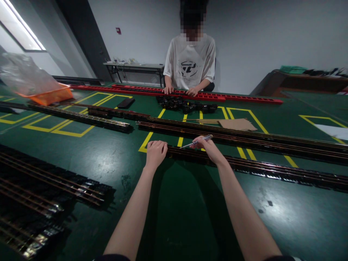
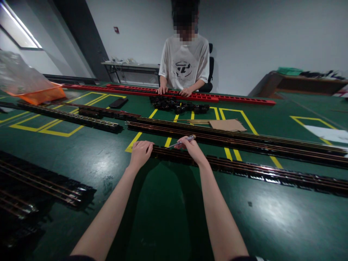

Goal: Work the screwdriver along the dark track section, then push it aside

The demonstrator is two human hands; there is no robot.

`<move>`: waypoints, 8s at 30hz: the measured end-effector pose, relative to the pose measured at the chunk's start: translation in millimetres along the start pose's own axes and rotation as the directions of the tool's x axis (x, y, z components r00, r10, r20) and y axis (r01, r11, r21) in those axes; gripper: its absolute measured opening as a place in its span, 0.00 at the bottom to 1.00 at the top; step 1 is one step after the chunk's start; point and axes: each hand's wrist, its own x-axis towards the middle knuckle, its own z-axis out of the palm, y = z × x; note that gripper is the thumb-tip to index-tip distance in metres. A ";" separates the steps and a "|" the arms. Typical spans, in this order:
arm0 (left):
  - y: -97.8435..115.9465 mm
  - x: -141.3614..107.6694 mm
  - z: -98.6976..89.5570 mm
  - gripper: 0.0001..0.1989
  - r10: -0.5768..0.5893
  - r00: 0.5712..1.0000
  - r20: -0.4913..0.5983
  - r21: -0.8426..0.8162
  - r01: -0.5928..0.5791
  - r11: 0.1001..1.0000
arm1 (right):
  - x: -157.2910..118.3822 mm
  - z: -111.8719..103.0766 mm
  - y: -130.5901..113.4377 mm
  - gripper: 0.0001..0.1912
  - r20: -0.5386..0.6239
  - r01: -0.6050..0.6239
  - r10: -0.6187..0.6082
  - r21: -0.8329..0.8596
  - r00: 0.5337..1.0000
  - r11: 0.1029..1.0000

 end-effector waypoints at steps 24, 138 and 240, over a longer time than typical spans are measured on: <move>1.0 0.3 -3.2 0.15 -0.011 0.999 0.034 -0.031 0.012 0.999 | -12.2 -34.9 -2.6 0.10 -0.068 -0.065 0.065 -0.002 0.996 0.998; 43.3 -1.1 3.1 0.16 0.062 0.994 0.090 0.058 -0.068 0.996 | -7.4 -23.3 -0.1 0.11 -0.043 -0.031 0.030 -0.015 0.999 0.999; 5.2 -0.7 -3.3 0.15 -0.057 0.998 0.030 0.095 0.054 0.994 | -5.0 -18.1 -4.9 0.12 -0.014 -0.024 0.025 0.089 1.000 0.996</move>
